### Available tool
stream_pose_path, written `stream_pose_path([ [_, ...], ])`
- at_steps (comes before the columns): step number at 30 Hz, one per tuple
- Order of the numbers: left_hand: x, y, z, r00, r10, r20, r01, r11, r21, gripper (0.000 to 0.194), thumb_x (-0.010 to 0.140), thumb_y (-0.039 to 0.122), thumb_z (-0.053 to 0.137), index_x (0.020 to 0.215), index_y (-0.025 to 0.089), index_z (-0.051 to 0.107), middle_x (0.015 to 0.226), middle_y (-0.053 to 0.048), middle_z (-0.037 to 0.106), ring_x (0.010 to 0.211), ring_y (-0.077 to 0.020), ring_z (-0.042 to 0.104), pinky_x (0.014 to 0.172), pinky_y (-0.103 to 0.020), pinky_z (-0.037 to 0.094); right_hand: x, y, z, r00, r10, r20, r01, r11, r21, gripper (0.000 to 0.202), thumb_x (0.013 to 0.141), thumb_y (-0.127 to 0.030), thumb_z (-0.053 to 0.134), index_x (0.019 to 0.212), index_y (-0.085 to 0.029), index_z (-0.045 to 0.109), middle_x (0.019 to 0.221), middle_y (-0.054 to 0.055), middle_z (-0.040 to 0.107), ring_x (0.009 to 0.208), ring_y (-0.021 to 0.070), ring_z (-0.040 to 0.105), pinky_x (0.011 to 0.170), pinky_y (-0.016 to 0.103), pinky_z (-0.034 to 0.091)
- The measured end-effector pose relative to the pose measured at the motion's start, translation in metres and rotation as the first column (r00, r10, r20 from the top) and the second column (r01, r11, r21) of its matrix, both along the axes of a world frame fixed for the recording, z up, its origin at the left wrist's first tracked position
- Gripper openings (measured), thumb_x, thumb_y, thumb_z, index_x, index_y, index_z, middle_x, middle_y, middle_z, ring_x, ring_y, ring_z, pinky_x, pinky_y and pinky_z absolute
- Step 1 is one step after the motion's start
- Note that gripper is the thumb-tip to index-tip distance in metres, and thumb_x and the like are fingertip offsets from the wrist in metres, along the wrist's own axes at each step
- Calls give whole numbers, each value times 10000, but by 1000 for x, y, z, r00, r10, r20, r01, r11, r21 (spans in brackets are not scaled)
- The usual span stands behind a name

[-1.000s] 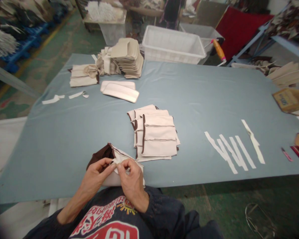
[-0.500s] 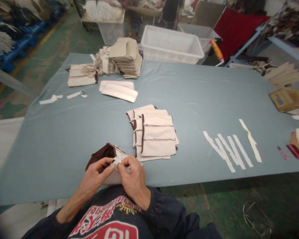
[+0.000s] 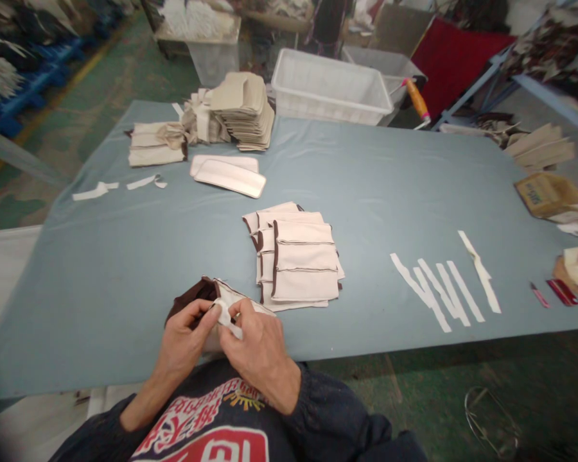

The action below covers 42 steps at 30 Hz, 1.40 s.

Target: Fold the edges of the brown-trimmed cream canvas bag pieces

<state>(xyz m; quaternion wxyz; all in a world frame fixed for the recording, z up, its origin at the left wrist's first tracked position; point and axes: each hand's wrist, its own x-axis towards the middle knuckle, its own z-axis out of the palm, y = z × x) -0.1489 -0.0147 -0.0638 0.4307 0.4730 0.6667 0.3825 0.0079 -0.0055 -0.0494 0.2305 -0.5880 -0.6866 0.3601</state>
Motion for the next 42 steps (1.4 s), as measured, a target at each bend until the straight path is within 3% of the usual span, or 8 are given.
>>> stream_pose_path([
  [7,-3,2,-2,996,63,70,-57,995,-80,372,834,526,665,726,170,658,649,6,602,588,-145,489,535,-230,412,9,2,-4,992,118,-35,-118,993,-6,275,895,-183,579,1152,-231,664,732,-3,711,657,201,637,625,285,349],
  [16,-1,6,-1,980,132,147,-121,990,-78,377,842,555,673,803,182,641,673,16,604,577,-141,496,544,-227,429,10,2,-5,966,-36,-257,-13,982,-187,130,901,-296,642,998,-222,689,622,-42,625,531,143,510,555,266,330],
  [19,-2,7,1,984,101,148,-90,992,-83,384,825,560,686,786,181,648,663,12,603,579,-146,506,542,-229,428,10,1,-11,892,-107,-440,-77,922,-380,242,916,-428,645,832,-202,636,612,-35,616,527,121,498,527,243,347],
  [22,-4,7,3,989,68,133,-57,995,-84,364,827,540,677,773,180,657,663,9,612,576,-146,508,535,-228,422,6,0,-18,807,-164,-567,-176,850,-496,363,935,-535,607,851,-182,617,613,-24,622,522,108,493,522,229,367],
  [28,-7,6,-4,1000,-22,-10,21,994,-105,355,816,520,687,715,182,644,634,18,606,592,-157,526,535,-227,411,-2,-4,-31,867,-167,-470,-104,861,-497,266,917,-426,625,803,-186,625,598,-44,570,542,107,472,529,226,338],
  [32,-9,1,-10,995,-63,-74,55,993,-100,402,884,539,623,712,176,631,649,11,602,627,-167,532,570,-237,419,-4,-5,-35,824,-191,-534,-146,838,-525,335,867,-500,689,782,-188,602,605,-49,536,545,102,428,521,225,310],
  [37,-16,-5,-12,995,-76,-58,74,997,-25,384,944,496,590,761,170,676,687,3,620,639,-164,532,574,-234,430,0,0,-25,748,-275,-604,-216,759,-614,591,906,-748,527,716,-192,587,578,-24,519,509,107,387,469,239,262],
  [42,-20,-4,-7,995,-17,-95,26,995,100,338,929,461,612,892,169,777,770,-23,733,698,-201,630,656,-260,510,4,8,-1,686,-210,-696,-296,794,-531,621,870,-772,590,656,-190,558,560,-43,469,513,90,343,494,240,251],
])
